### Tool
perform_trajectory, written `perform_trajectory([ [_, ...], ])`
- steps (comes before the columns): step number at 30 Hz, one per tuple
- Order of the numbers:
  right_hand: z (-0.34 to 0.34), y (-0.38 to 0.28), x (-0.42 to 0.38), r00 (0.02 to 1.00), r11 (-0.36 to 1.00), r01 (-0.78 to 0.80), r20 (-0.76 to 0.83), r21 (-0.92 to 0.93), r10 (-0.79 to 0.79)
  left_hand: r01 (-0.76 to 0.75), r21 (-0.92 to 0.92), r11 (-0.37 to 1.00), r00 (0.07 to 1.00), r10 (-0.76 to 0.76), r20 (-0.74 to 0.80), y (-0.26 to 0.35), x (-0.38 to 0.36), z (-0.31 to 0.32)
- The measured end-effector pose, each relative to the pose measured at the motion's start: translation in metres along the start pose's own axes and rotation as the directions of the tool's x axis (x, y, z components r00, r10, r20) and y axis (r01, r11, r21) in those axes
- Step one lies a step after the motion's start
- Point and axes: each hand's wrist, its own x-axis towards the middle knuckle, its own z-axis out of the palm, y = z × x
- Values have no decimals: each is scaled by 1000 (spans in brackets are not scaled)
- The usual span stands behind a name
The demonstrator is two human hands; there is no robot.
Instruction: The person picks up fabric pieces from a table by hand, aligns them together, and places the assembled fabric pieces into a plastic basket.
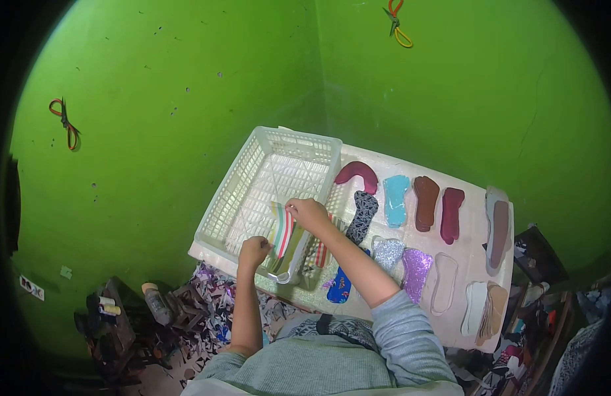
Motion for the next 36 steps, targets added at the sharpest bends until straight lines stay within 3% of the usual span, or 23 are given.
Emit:
perform_trajectory([
  [2, 8, 4, 6, 1000, 996, 7, -2, -94, -8, 3, 7, 1000, 1000, -3, 11, -4, 7, 7],
  [4, 12, 5, 9, 1000, 982, 10, -4, -186, -11, 119, 95, 988, 982, -131, 136, 4, 6, 4],
  [9, 20, 12, 16, 995, 913, 46, 96, -405, -8, 119, 176, 977, 962, -157, 222, 6, 6, 2],
  [19, 27, 13, 20, 991, 877, -8, 111, -480, 70, 107, 266, 958, 929, -191, 318, 9, 6, 3],
  [24, 26, 9, 20, 973, 764, 58, 209, -642, 101, 116, 326, 938, 903, -237, 360, 12, 5, 1],
  [36, 22, 4, 19, 959, 767, 111, 271, -632, 84, 114, 365, 924, 860, -276, 429, 13, 7, 0],
])
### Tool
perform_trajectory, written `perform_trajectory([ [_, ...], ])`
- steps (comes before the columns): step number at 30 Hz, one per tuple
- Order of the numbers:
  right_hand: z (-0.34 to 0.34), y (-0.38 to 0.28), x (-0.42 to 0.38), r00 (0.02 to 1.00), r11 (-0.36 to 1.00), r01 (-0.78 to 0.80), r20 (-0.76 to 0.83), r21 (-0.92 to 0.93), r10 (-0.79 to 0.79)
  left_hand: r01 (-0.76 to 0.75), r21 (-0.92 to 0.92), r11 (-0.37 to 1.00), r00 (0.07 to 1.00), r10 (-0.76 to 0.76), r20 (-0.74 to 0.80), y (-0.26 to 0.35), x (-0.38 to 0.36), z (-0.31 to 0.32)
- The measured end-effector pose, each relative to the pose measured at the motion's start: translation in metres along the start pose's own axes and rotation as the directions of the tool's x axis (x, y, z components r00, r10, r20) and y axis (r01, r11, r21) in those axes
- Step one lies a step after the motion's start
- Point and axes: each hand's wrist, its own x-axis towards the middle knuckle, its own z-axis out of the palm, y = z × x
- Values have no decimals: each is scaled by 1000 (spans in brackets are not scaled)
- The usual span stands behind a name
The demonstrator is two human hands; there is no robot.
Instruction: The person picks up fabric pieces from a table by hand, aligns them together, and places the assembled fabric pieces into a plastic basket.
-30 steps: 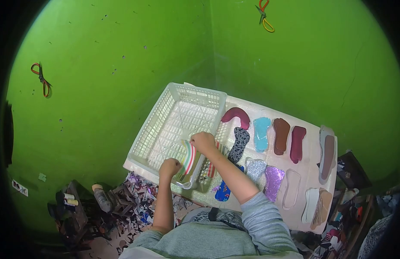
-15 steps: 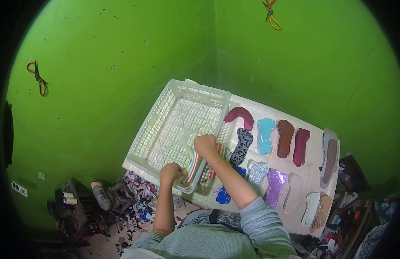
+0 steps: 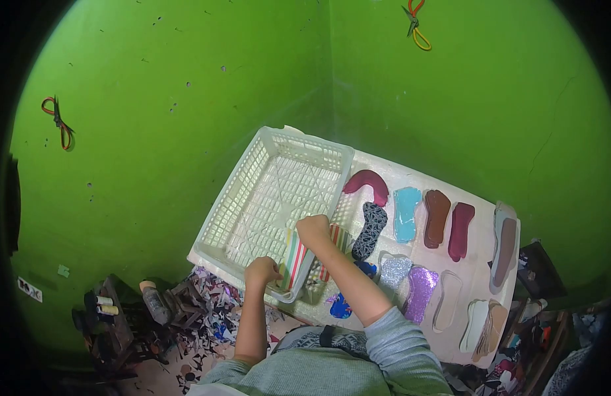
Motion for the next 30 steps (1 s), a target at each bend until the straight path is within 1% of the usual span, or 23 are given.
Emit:
perform_trajectory([
  [9, -1, -3, 1, 996, 996, 13, 92, -92, -5, 23, 39, 999, 999, -24, 24, -7, 13, 14],
  [13, 0, -3, 0, 995, 995, 28, 96, -99, -19, 28, 67, 997, 998, -32, 62, -5, 11, 11],
  [16, 6, -4, 1, 999, 996, 5, 51, -89, 0, 27, 66, 997, 997, -32, 68, -2, 7, 5],
  [18, 12, -3, 3, 1000, 998, -19, -24, -61, 17, 17, 62, 998, 997, -22, 69, -1, 7, 5],
  [19, 15, -2, 4, 1000, 998, -20, -24, -60, 18, -11, 25, 1000, 1000, 12, -8, -2, 6, 8],
  [20, 18, 0, 4, 996, 1000, -4, -90, 20, 6, -43, -9, 999, 995, 42, -85, -2, 6, 11],
  [21, 16, 0, 2, 988, 995, 16, -158, 99, -1, -45, -8, 999, 995, 44, -85, -3, 7, 13],
  [22, 13, 1, 1, 987, 995, 14, -160, 99, 2, -117, -35, 992, 991, 115, -71, -5, 9, 15],
  [23, 9, 1, -1, 985, 989, 29, -174, 144, -3, -189, -63, 980, 981, 185, -58, -6, 11, 16],
  [24, 8, 2, -2, 982, 981, 45, -189, 188, -8, -191, -61, 980, 981, 187, -59, -7, 13, 17],
  [26, 4, 1, -3, 979, 975, 44, -202, 216, 1, -203, -86, 975, 979, 204, 0, -8, 18, 19],
  [28, 2, 2, -4, 976, 969, 44, -216, 244, 10, -198, -79, 977, 980, 199, 3, -6, 18, 17],
  [30, 2, 2, -8, 934, 939, 124, -356, 321, -2, -192, -72, 979, 981, 193, 5, -5, 17, 17],
])
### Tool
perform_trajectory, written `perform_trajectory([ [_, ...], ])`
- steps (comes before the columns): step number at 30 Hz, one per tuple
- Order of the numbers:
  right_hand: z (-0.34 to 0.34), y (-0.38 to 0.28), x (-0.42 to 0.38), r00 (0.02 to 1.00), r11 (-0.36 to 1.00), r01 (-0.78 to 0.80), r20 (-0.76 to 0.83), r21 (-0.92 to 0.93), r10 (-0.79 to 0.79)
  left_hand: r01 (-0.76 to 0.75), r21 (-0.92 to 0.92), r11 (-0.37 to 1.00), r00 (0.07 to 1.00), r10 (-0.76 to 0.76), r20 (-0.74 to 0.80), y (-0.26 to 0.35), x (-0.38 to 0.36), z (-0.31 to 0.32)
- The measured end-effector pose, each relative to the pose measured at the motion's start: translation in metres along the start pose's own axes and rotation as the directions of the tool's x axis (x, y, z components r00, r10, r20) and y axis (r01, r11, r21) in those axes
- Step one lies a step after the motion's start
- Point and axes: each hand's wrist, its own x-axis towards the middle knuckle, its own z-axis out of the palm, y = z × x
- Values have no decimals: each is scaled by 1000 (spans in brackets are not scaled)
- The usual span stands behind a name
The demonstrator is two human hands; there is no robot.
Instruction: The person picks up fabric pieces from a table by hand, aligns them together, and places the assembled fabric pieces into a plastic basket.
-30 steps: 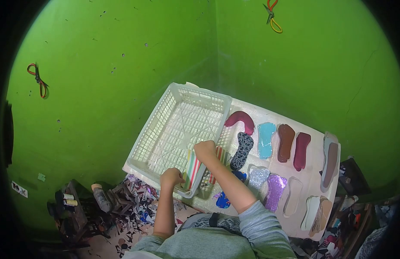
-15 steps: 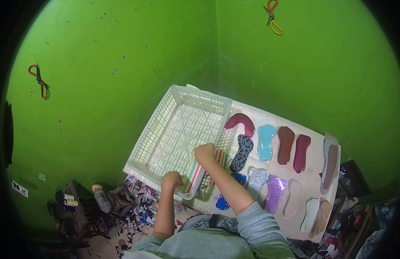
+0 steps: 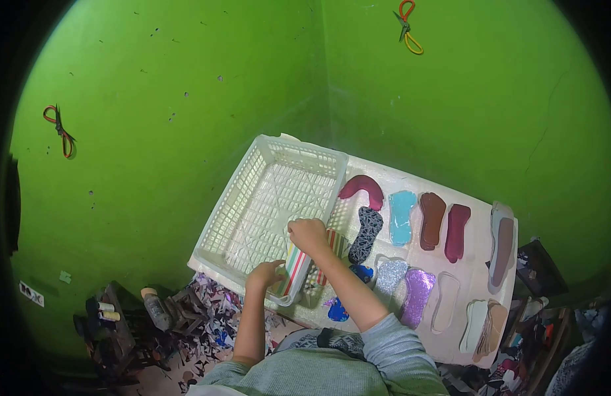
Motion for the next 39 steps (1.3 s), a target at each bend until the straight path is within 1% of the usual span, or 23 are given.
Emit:
perform_trajectory([
  [2, -1, 0, -2, 997, 999, 14, -78, 48, -10, 0, -2, 1000, 990, -1, -141, 1, -1, 1],
  [3, -1, 0, -3, 988, 995, 30, -152, 97, -15, -2, 0, 1000, 990, 2, -143, 2, -1, 1],
  [5, -1, 0, -7, 982, 989, 19, -189, 149, 10, -38, -49, 998, 947, 20, -322, 3, -3, -1],
  [7, -4, 0, -10, 972, 980, 15, -231, 198, 32, -56, -75, 996, 929, 24, -368, 7, -6, -5],
  [9, -6, 0, -16, 957, 944, 21, -280, 330, 77, -76, -100, 992, 909, 28, -416, 13, -10, -10],
  [10, -6, 1, -19, 955, 944, 22, -286, 329, 77, -130, -129, 983, 882, 55, -468, 15, -13, -13],
  [12, -7, 2, -29, 937, 898, 106, -345, 427, 54, -186, -151, 971, 852, 83, -516, 21, -21, -17],
  [13, -7, 1, -36, 936, 898, 104, -347, 427, 57, -238, -160, 958, 791, 96, -604, 25, -27, -18],
  [15, -8, 0, -49, 924, 805, 204, -381, 557, 30, -350, -174, 920, 657, 109, -746, 31, -33, -19],
  [16, -9, -1, -58, 924, 806, 199, -381, 558, 35, -351, -173, 920, 660, 112, -743, 34, -38, -17],
  [18, -11, -2, -77, 924, 689, 21, -277, 724, 263, -463, -277, 842, 609, 76, -789, 40, -50, -14],
  [19, -1, 6, -86, 922, 602, -17, -220, 798, 318, -498, -295, 815, 605, 83, -792, 47, -58, -11],
  [20, 8, 15, -99, 921, 602, -22, -218, 798, 324, -498, -296, 815, 609, 85, -789, 53, -64, -4],
  [22, 16, 29, -120, 893, 592, -166, -135, 789, 430, -621, -278, 733, 526, 127, -841, 71, -76, 7],
  [24, 26, 43, -137, 877, 569, -181, -130, 802, 462, -662, -256, 704, 537, 207, -818, 89, -89, 21],
  [26, 25, 48, -150, 844, 556, -313, -44, 770, 535, -708, -216, 672, 553, 337, -762, 103, -90, 41],
  [27, 24, 49, -154, 838, 564, -327, -44, 759, 544, -710, -219, 669, 554, 338, -761, 106, -87, 51],
  [29, 28, 51, -160, 841, 593, -322, -65, 738, 538, -638, -135, 758, 673, 464, -576, 108, -75, 71],
  [32, 30, 51, -168, 850, 647, -273, -136, 712, 509, -594, -14, 804, 641, 463, -612, 105, -53, 101],
  [33, 30, 51, -170, 866, 700, -274, -148, 659, 478, -518, -51, 854, 722, 404, -561, 105, -47, 106],
  [35, 28, 51, -173, 897, 785, -250, -169, 567, 408, -509, -43, 860, 717, 396, -574, 102, -37, 114],
  [37, 30, 50, -176, 903, 796, -237, -176, 556, 392, -499, -35, 866, 710, 385, -590, 96, -27, 121],
  [39, 34, 51, -179, 917, 820, -226, -168, 525, 361, -458, 92, 884, 670, 411, -618, 90, -19, 127],
])
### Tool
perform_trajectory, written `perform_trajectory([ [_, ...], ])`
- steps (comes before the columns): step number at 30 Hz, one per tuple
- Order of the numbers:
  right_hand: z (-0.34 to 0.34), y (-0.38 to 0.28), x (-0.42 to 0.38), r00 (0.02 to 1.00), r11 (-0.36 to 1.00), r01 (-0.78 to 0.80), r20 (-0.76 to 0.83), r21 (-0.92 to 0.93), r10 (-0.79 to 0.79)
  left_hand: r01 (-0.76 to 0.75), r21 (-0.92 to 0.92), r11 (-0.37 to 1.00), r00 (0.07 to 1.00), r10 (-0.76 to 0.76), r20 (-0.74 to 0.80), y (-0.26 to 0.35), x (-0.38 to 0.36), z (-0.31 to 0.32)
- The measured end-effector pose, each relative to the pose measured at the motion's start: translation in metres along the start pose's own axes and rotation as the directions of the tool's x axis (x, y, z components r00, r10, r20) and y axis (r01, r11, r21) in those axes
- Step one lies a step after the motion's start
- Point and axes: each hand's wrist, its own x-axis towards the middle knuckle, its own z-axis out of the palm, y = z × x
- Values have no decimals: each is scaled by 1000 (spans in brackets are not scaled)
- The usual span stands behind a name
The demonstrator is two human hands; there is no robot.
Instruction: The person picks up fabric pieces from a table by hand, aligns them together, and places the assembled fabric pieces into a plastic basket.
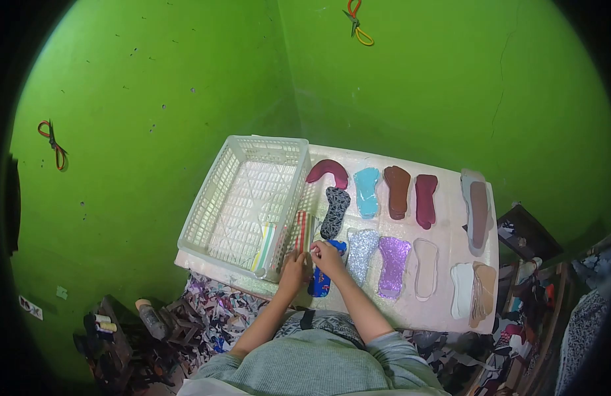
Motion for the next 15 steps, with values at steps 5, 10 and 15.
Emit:
perform_trajectory([
  [5, 6, 3, -3, 999, 999, -27, 18, 24, 27, 5, 89, 996, 999, -10, 52, -11, -1, 9],
  [10, 8, 3, -2, 998, 998, -54, 43, 28, 53, 30, 28, 999, 995, -32, 89, -21, 0, 15],
  [15, 12, 6, -1, 997, 997, -59, 43, 43, 57, 38, 45, 998, 998, -40, 54, -17, 1, 10],
])
